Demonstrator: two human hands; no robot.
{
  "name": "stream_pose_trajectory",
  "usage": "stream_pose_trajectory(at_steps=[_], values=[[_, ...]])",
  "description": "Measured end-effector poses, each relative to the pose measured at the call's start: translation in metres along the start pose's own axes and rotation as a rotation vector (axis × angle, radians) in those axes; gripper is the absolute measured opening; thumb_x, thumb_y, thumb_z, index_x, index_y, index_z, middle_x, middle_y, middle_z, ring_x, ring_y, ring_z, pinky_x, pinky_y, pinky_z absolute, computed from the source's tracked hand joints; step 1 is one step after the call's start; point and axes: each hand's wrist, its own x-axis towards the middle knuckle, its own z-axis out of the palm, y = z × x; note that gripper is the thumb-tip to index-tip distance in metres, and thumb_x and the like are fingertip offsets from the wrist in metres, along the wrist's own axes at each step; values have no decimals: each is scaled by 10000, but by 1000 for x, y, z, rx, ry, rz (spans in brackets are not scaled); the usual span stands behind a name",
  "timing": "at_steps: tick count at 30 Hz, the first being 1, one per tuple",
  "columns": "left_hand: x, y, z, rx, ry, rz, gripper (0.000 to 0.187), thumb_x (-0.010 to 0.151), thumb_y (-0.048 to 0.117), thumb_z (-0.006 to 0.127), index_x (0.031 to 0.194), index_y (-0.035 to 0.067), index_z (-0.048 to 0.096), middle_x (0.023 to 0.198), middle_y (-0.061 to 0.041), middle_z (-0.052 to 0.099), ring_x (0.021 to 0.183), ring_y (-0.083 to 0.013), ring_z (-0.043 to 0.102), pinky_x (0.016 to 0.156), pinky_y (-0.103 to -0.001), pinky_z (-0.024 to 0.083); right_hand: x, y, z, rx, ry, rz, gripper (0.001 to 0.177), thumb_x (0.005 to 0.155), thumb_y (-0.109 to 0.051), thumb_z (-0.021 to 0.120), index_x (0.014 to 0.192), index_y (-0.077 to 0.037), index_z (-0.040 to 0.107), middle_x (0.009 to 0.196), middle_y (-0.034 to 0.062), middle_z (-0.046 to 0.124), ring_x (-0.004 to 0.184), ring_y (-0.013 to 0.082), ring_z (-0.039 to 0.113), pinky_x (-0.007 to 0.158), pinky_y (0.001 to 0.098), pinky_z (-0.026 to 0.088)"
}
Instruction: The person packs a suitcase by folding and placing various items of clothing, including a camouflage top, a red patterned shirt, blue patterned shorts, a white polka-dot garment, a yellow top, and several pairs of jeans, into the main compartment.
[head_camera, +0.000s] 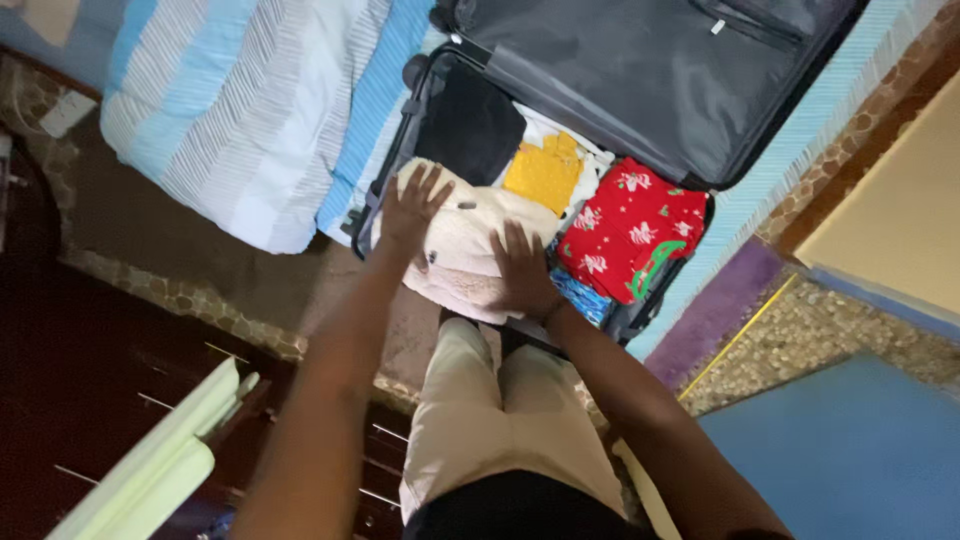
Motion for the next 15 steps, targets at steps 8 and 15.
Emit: stream_pose_trajectory(at_steps=[8, 15], values=[[37, -4, 70, 114, 475, -42, 1382, 608, 531, 978, 1672, 330, 119, 1766, -46, 74, 1650, -302, 24, 1307, -570, 128, 12, 25, 44, -75, -155, 88, 1569, 360, -712, 898, 1588, -5, 224, 1636, 322, 170, 1509, 476, 206, 1182, 625, 203], [28, 1, 47, 61, 91, -45, 1416, 543, 591, 922, 1652, 337, 79, 1737, -45, 15, 1591, -298, 28, 1254, -577, 151, 16, 9, 21, -116, -181, 119, 1508, 382, -660, 921, 1560, 5, 256, 1626, 319, 181, 1512, 462, 210, 1211, 608, 195]])
